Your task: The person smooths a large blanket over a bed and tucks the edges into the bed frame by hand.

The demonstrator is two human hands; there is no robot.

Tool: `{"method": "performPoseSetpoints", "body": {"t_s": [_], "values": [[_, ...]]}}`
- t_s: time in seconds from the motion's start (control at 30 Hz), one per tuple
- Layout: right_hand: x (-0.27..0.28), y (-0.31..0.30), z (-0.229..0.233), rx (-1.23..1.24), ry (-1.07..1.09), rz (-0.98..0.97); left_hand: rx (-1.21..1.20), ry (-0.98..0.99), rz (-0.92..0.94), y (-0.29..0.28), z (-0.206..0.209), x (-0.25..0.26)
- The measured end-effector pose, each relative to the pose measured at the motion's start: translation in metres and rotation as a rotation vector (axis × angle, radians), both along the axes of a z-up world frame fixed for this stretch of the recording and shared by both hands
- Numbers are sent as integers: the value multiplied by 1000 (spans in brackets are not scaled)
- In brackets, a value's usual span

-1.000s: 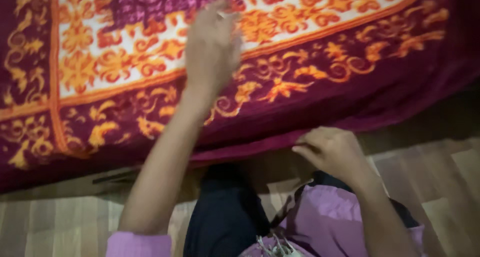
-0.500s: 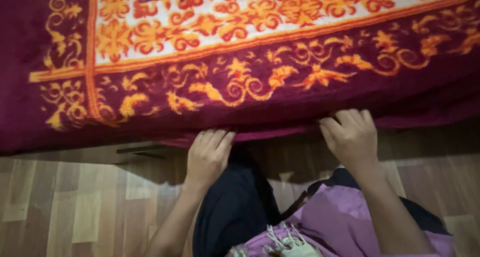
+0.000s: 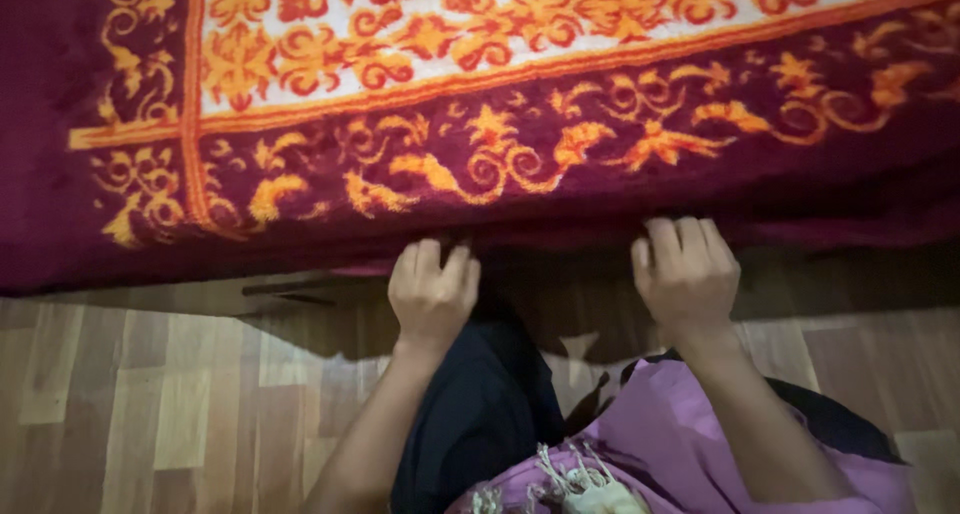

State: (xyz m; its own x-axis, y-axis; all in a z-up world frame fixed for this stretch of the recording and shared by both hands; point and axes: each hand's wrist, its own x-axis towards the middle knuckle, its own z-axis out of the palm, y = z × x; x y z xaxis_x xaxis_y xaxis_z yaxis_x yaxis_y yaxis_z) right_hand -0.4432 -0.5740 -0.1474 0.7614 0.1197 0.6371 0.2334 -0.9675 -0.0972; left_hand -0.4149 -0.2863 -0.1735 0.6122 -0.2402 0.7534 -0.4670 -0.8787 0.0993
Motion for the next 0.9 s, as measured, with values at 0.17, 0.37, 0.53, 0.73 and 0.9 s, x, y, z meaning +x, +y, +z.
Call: {"method": "performPoseSetpoints", "body": {"t_s": [0.17,0.37,0.53,0.73,0.9], "values": [[-3,14,18,27,102,181,42,83,-33,4,1,-9],[1,21,19,-113,257,55,70,183,-14,-1,-3,2],[-2,18,19,-128,243,38,44,194,-30,6,0,-5],[-13,52,29,-8,55,303,-67,134,-172,-3,16,-20],[0,67,19,38,208,346,-45,201,-189,-20,18,-16]]}}
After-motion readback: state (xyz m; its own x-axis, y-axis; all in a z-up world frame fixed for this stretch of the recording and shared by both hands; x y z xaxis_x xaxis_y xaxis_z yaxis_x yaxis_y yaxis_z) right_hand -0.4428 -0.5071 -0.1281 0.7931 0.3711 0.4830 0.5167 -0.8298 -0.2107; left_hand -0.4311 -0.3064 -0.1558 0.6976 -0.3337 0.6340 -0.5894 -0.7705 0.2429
